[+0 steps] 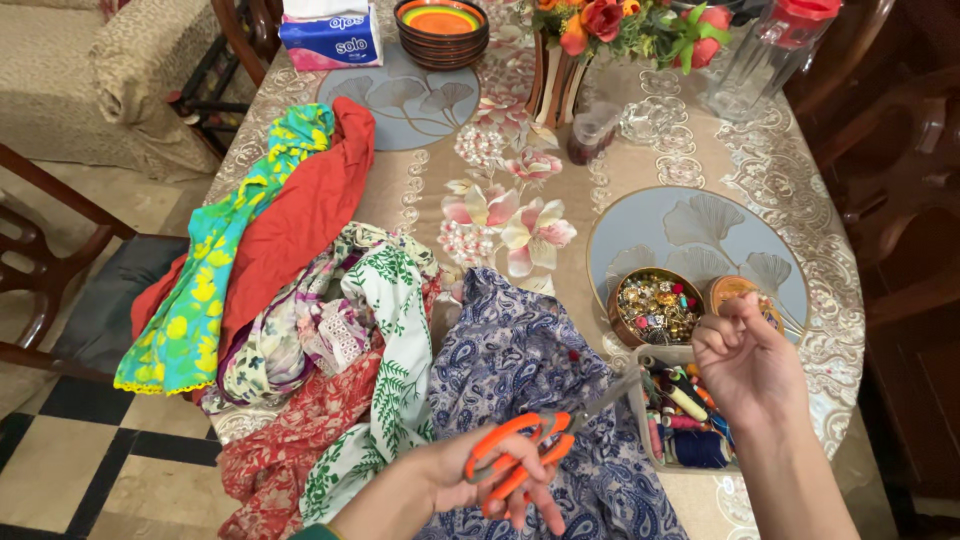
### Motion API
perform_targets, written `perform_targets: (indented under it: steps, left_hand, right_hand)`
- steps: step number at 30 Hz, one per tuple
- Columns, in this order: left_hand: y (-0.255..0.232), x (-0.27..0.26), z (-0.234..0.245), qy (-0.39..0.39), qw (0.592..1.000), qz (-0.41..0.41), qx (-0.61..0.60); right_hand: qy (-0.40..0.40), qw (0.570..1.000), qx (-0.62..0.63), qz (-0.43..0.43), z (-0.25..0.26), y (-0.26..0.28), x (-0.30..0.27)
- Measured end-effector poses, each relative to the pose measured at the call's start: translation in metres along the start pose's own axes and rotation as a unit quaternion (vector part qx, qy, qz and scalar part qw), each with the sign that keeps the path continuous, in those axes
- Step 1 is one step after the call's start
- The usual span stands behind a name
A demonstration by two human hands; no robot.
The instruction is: The person hand-sews a button onto the collar area of a blue patterned shirt, pulling thread through the fabric, then cuts the thread with orange scissors and folds the shirt aside. They then pick up a needle and thread spools and thread the needle.
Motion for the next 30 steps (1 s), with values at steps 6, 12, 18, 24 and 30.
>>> perform_targets:
  steps: [6,12,18,24,30]
  left_hand:
    - [0.008,0.026,0.016,-0.090,0.989,-0.036,-0.110]
    - [0.010,0.037,0.021,-0.119,0.976,-0.037,-0.176]
    - [0.011,0.040,0.015,-0.133,0.972,-0.055,-0.188]
    - [0.013,0.040,0.007,-0.150,0.973,-0.082,-0.157]
    - [0.011,0.042,0.003,-0.152,0.977,-0.079,-0.126]
  right_hand:
    - [0.015,0.999,0.036,-0.011,-0.005,0.000,-0.004]
    - [0.025,0.998,0.041,-0.030,-0.006,-0.003,-0.009]
    - [0.009,0.999,0.034,-0.038,0.001,-0.004,-0.011]
    - [0.012,0.997,0.056,-0.055,0.015,-0.003,-0.008]
    - [0.000,0.998,0.036,-0.059,0.029,-0.002,-0.005]
Point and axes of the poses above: each hand's wrist, its own x-axis towards the middle knuckle, its own z-axis out of the back of the hand, y = z × x, the point moved 1 cm from there along x, towards the middle knuckle, and after that the axes turned 8 degrees about y, right-handed, at the moved point
